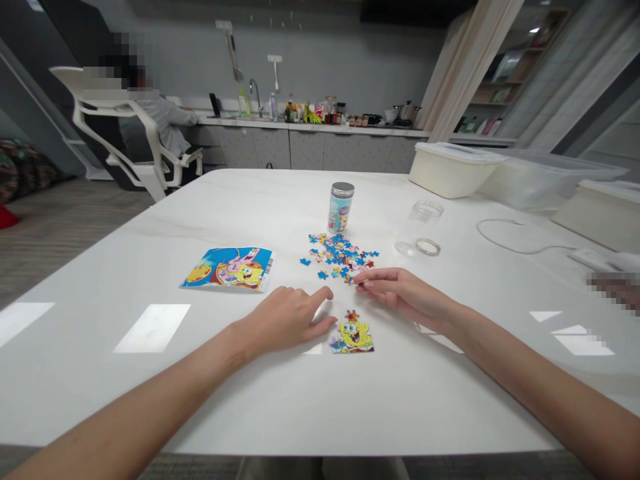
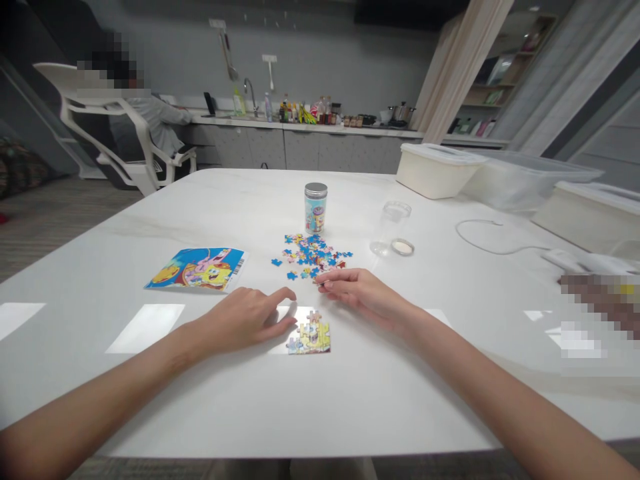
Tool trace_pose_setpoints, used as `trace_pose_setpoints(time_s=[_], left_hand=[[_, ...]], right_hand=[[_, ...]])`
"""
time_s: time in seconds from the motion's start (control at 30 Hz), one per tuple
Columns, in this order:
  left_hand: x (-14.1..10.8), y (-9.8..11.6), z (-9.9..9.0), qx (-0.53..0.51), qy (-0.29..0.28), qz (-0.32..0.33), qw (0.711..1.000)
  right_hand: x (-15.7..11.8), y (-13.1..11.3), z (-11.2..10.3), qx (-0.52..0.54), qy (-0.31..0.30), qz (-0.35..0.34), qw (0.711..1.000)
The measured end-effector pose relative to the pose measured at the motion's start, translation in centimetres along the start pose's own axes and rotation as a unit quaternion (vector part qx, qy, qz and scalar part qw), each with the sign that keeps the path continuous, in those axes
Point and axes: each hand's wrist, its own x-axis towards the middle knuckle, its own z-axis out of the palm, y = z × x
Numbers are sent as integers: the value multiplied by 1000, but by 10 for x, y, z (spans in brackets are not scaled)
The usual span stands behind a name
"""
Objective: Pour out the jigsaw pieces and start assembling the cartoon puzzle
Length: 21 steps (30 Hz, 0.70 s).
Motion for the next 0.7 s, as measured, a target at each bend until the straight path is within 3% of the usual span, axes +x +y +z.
trace_pose_setpoints(time_s=[0.17,0.43,0.7], left_hand=[[1,-1,1,-8,2,-3,1000],[0,-2,1,-23,11,5,1000],[0,-1,1,-7,3,5,1000]], right_hand=[[2,1,-2,54,-2,6,999],[2,-1,-3,74,61,10,995],[3,0,-3,72,40,21,996]])
